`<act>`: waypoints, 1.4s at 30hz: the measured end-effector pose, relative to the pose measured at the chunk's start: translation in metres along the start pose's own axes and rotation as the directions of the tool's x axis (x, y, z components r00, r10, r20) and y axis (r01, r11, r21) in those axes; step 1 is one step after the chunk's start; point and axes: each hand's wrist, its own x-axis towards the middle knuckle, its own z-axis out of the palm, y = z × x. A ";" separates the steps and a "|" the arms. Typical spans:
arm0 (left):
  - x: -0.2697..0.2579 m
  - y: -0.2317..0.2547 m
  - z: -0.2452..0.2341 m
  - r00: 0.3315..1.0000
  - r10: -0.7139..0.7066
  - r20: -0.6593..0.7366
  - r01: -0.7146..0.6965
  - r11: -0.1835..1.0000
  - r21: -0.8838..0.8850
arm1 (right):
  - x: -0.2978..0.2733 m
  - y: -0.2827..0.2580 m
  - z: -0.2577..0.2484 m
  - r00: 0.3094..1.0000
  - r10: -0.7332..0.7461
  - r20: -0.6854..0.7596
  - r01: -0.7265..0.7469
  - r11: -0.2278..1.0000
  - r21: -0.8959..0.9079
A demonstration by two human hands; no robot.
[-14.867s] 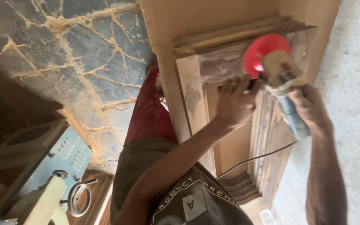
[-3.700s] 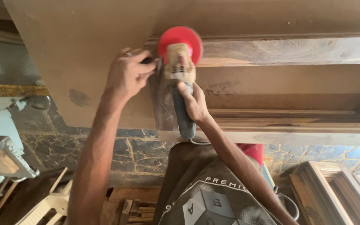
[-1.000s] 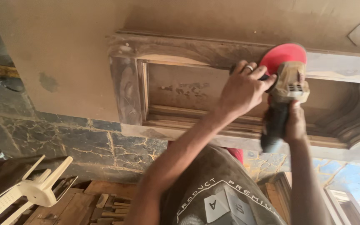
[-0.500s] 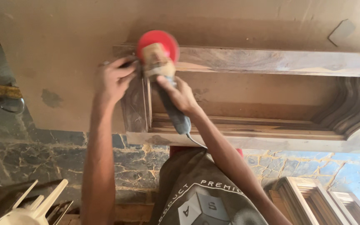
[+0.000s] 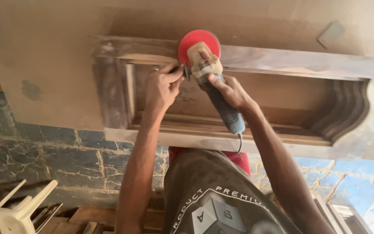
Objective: The person sands the surface and edges of a wooden frame using a power sander, holding the frame steady with one hand while moving the tool across the wood.
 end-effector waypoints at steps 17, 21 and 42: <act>0.029 0.187 0.226 0.987 0.084 0.136 -0.097 0.991 0.088 | -0.135 0.096 -0.251 0.997 0.048 -0.063 -0.053 0.997 -0.064; 0.041 0.211 0.264 0.976 0.084 0.202 -0.092 0.995 0.033 | -0.152 0.119 -0.288 0.994 0.018 -0.108 -0.021 0.999 -0.031; 0.096 0.267 0.303 0.803 0.527 0.278 -0.582 0.794 0.174 | -0.172 0.170 -0.257 0.875 0.160 -0.458 0.194 0.750 0.632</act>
